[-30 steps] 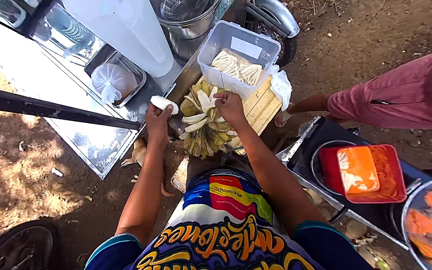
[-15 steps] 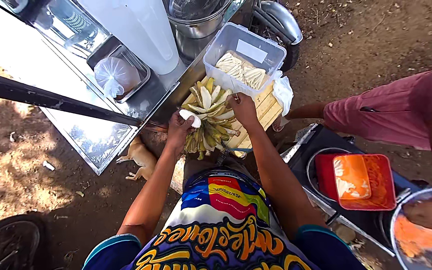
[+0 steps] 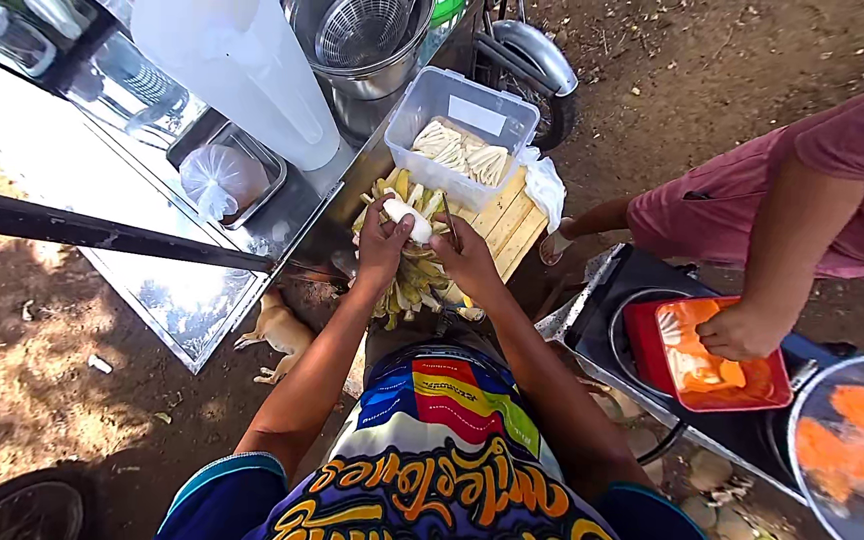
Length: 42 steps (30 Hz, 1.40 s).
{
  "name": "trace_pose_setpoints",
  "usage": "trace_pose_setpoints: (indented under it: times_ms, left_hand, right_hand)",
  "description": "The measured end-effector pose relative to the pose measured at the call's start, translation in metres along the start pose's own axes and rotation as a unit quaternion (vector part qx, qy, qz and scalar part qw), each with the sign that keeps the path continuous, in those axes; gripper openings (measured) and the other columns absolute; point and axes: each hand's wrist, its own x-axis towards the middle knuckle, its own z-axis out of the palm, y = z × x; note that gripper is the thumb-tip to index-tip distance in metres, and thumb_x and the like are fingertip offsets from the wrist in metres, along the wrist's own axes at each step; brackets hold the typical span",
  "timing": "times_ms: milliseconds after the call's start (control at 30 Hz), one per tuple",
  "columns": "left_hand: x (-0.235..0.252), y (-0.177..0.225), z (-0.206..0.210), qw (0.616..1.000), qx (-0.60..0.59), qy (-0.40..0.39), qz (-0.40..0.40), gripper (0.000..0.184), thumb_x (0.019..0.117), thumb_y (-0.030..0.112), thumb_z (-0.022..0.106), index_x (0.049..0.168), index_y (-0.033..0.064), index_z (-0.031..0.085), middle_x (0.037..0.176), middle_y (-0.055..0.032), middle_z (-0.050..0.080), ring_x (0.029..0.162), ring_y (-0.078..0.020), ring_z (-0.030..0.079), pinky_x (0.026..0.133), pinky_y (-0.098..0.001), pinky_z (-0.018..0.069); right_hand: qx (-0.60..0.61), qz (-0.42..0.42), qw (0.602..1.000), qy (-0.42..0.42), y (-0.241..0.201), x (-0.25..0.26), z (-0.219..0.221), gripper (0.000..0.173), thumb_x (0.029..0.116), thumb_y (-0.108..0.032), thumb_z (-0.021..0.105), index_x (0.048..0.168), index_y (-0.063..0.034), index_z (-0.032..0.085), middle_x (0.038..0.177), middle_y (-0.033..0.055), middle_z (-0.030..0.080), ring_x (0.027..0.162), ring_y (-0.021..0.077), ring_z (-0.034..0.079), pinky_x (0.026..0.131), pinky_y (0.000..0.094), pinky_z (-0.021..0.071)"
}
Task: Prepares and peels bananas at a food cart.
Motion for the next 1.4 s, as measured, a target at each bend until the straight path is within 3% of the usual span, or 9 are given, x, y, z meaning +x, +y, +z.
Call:
trace_pose_setpoints:
  times_ms: [67, 167, 267, 333, 433, 533, 767, 1100, 1400]
  left_hand:
    - [0.015, -0.001, 0.009, 0.998, 0.020, -0.003, 0.062, 0.042, 0.1085, 0.017, 0.051, 0.148, 0.0063, 0.041, 0.098, -0.0097, 0.071, 0.081, -0.0166, 0.070, 0.077, -0.0346, 0.0609]
    - [0.027, 0.002, 0.015, 0.993, 0.021, -0.007, 0.115, 0.041, 0.1140, 0.028, 0.028, 0.140, 0.0034, 0.049, 0.111, -0.0123, 0.068, 0.090, -0.0188, 0.070, 0.078, -0.0357, 0.0606]
    - [0.034, 0.012, 0.027, 0.993, -0.103, 0.001, 0.053, 0.050, 0.1134, 0.038, 0.015, 0.127, 0.0075, 0.053, 0.104, -0.0087, 0.067, 0.094, -0.0183, 0.068, 0.084, -0.0375, 0.0585]
    - [0.034, 0.027, 0.039, 0.971, -0.221, 0.049, -0.074, 0.045, 0.1138, 0.040, 0.024, 0.115, 0.0108, 0.058, 0.089, -0.0049, 0.067, 0.079, -0.0147, 0.067, 0.072, -0.0315, 0.0581]
    - [0.036, 0.043, 0.043, 0.898, -0.359, 0.083, -0.240, 0.036, 0.1090, 0.036, 0.031, 0.108, 0.0124, 0.058, 0.081, -0.0047, 0.064, 0.062, -0.0145, 0.062, 0.054, -0.0291, 0.0535]
    - [0.039, 0.047, 0.039, 0.864, -0.408, 0.071, -0.286, 0.041, 0.1069, 0.042, 0.027, 0.101, 0.0149, 0.057, 0.074, -0.0024, 0.060, 0.054, -0.0122, 0.055, 0.047, -0.0249, 0.0459]
    - [0.044, 0.056, 0.039, 0.858, -0.423, 0.096, -0.274, 0.047, 0.1092, 0.047, 0.027, 0.100, 0.0135, 0.058, 0.077, -0.0034, 0.063, 0.056, -0.0126, 0.059, 0.046, -0.0252, 0.0487]
    - [0.035, 0.070, 0.035, 0.861, -0.423, 0.087, -0.268, 0.042, 0.1090, 0.042, 0.029, 0.096, 0.0140, 0.057, 0.072, -0.0023, 0.061, 0.053, -0.0116, 0.057, 0.045, -0.0237, 0.0457]
    - [0.023, 0.079, 0.037, 0.884, -0.407, 0.060, -0.223, 0.040, 0.1098, 0.035, 0.031, 0.092, 0.0101, 0.058, 0.071, -0.0060, 0.064, 0.062, -0.0179, 0.066, 0.055, -0.0292, 0.0564]
  right_hand:
    - [0.037, -0.015, 0.999, 0.036, 0.001, 0.004, 0.003, 0.039, 0.1059, -0.020, 0.058, 0.144, -0.0120, 0.052, 0.095, 0.0098, 0.070, 0.057, 0.0136, 0.052, 0.049, 0.0267, 0.0415]
    - [0.142, -0.002, 0.988, 0.062, -0.005, 0.004, 0.004, 0.030, 0.1044, -0.015, 0.060, 0.133, -0.0084, 0.057, 0.087, 0.0062, 0.068, 0.048, 0.0056, 0.042, 0.042, 0.0190, 0.0335]
    - [0.177, 0.002, 0.983, 0.053, -0.017, 0.000, 0.004, 0.028, 0.1031, -0.014, 0.062, 0.130, -0.0056, 0.059, 0.086, 0.0068, 0.070, 0.047, 0.0039, 0.044, 0.042, 0.0174, 0.0348]
    - [0.114, -0.032, 0.992, 0.041, -0.019, -0.005, 0.004, 0.034, 0.1048, -0.024, 0.060, 0.135, -0.0102, 0.054, 0.086, 0.0050, 0.069, 0.049, 0.0062, 0.046, 0.043, 0.0196, 0.0377]
    - [-0.026, -0.078, 0.995, 0.048, -0.015, -0.012, 0.001, 0.049, 0.1097, -0.043, 0.040, 0.151, -0.0171, 0.035, 0.089, 0.0045, 0.063, 0.052, 0.0146, 0.048, 0.045, 0.0311, 0.0429]
    - [-0.059, -0.097, 0.990, 0.087, -0.013, -0.014, 0.001, 0.040, 0.1108, -0.035, 0.040, 0.142, -0.0100, 0.043, 0.089, 0.0063, 0.060, 0.054, 0.0151, 0.049, 0.048, 0.0333, 0.0460]
    - [0.091, -0.129, 0.984, 0.080, -0.009, -0.020, 0.012, 0.017, 0.1043, -0.018, 0.060, 0.116, -0.0076, 0.067, 0.076, 0.0024, 0.061, 0.052, 0.0079, 0.049, 0.048, 0.0236, 0.0454]
    - [0.114, -0.142, 0.981, 0.064, -0.017, -0.019, 0.018, 0.012, 0.1029, -0.016, 0.062, 0.111, -0.0085, 0.068, 0.085, 0.0029, 0.066, 0.054, 0.0060, 0.051, 0.049, 0.0212, 0.0460]
    - [0.129, -0.174, 0.974, 0.063, -0.022, -0.011, 0.021, 0.010, 0.1021, -0.016, 0.064, 0.109, -0.0101, 0.069, 0.084, 0.0007, 0.065, 0.054, 0.0043, 0.051, 0.049, 0.0199, 0.0460]
